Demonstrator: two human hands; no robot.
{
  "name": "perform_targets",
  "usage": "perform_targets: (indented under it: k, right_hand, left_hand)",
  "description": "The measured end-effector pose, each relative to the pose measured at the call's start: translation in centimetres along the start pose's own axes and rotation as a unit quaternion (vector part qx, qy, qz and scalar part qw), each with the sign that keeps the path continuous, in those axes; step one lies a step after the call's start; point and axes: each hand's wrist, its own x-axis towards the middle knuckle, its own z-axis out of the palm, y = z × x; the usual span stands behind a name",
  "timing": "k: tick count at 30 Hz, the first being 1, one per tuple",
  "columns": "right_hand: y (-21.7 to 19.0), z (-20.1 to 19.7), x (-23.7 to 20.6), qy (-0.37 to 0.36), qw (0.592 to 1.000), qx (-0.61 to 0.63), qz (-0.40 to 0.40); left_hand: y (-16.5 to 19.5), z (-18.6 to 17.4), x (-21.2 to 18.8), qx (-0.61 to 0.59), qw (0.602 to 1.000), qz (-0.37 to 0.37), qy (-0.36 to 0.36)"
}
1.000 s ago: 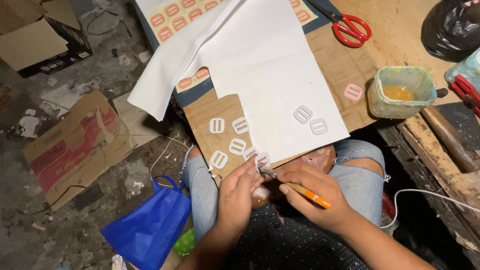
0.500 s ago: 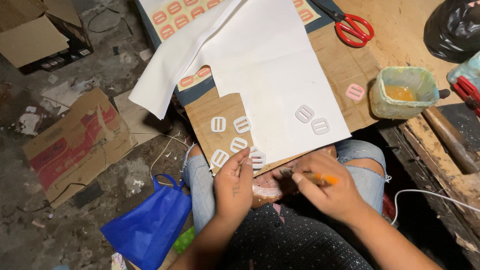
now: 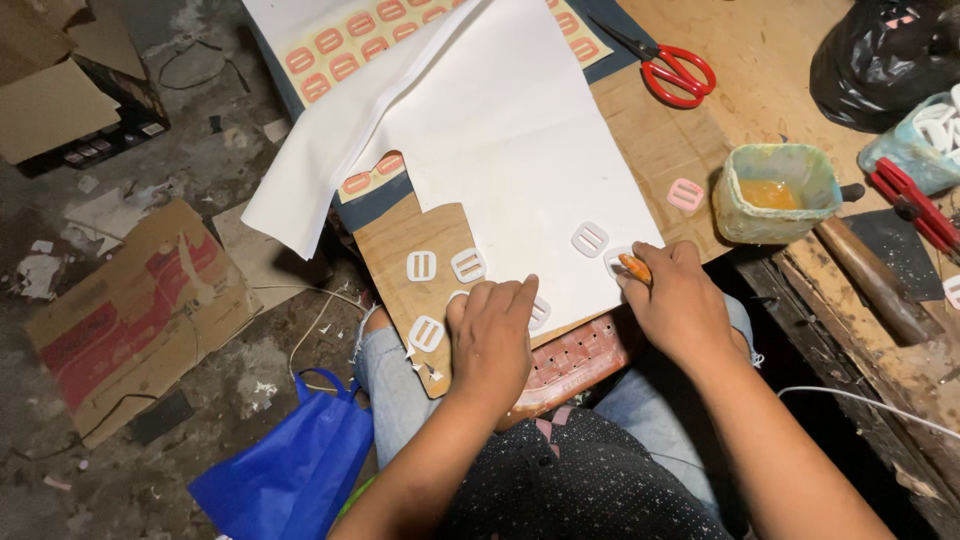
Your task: The person sits on the floor and paints small white plastic pieces with a brush dipped in orange paint. They handle the pieces one at a time, apply paint, and place them on a wooden board on their lap.
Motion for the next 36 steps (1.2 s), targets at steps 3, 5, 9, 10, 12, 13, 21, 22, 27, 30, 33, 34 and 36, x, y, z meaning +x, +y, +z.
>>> perform_targets:
  k: [3, 5, 9, 10, 12, 13, 21, 22, 27, 30, 33, 34, 36]
  right_hand:
    - [0.7, 0.2, 0.2, 0.027, 0.999, 0.032, -0.021]
    - [1.2, 0.2, 0.0, 0.031, 0.997, 0.067, -0.017]
    - [1.4, 0.5, -0.5, 0.023, 0.996, 0.087, 0.013]
    - [1.3, 0.6, -0.7, 0.028, 0.995, 0.091, 0.0]
    - [1.1, 0.5, -0.8, 0.041, 0.994, 0.099, -0.027]
    - [0.9, 0.4, -0.7, 0.042, 0.993, 0.101, -0.039]
    - [-1.6, 0.0, -1.1, 0.005, 0.99, 0.084, -0.111]
    - [-1.8, -0.2, -1.1, 0.005, 0.991, 0.09, -0.104]
    - [-2.5, -2.5, -2.4, -0.071, 0.978, 0.169, -0.098]
    - [-3.2, -3.7, -3.6, -0.08, 0.934, 0.242, -0.251]
    - [-2.6, -5.7, -3.5, -0.153, 0.901, 0.322, -0.248]
    - [-1.9, -6.5, -2.7, -0.085, 0.924, 0.281, -0.246]
    - [0.3, -8.9, -0.5, 0.045, 0.927, 0.306, -0.211]
  left_hand:
    - [0.0, -0.2, -0.2, -0.011, 0.999, 0.017, 0.048]
    - [0.3, -0.4, -0.6, -0.007, 0.997, 0.018, 0.077]
    - [1.3, -0.6, -0.6, -0.058, 0.994, 0.002, 0.093]
    - [1.5, -0.7, -0.7, -0.082, 0.993, 0.004, 0.085]
    - [2.0, -0.9, -0.8, -0.129, 0.989, 0.01, 0.072]
    - [2.2, -1.0, -0.8, -0.134, 0.988, 0.016, 0.071]
    - [2.7, -1.2, -0.6, -0.103, 0.993, 0.044, 0.04]
    - [2.7, -1.1, -0.6, -0.113, 0.992, 0.045, 0.043]
    - [2.9, 0.1, -1.4, -0.259, 0.954, -0.138, -0.059]
    - [2.6, 1.0, -0.9, -0.636, 0.673, -0.346, -0.15]
    - [2.3, 0.8, -1.2, -0.577, 0.739, -0.32, -0.134]
    - [2.3, 0.6, -1.5, -0.573, 0.743, -0.325, -0.121]
    - [2.4, 0.2, -1.9, -0.563, 0.748, -0.337, -0.095]
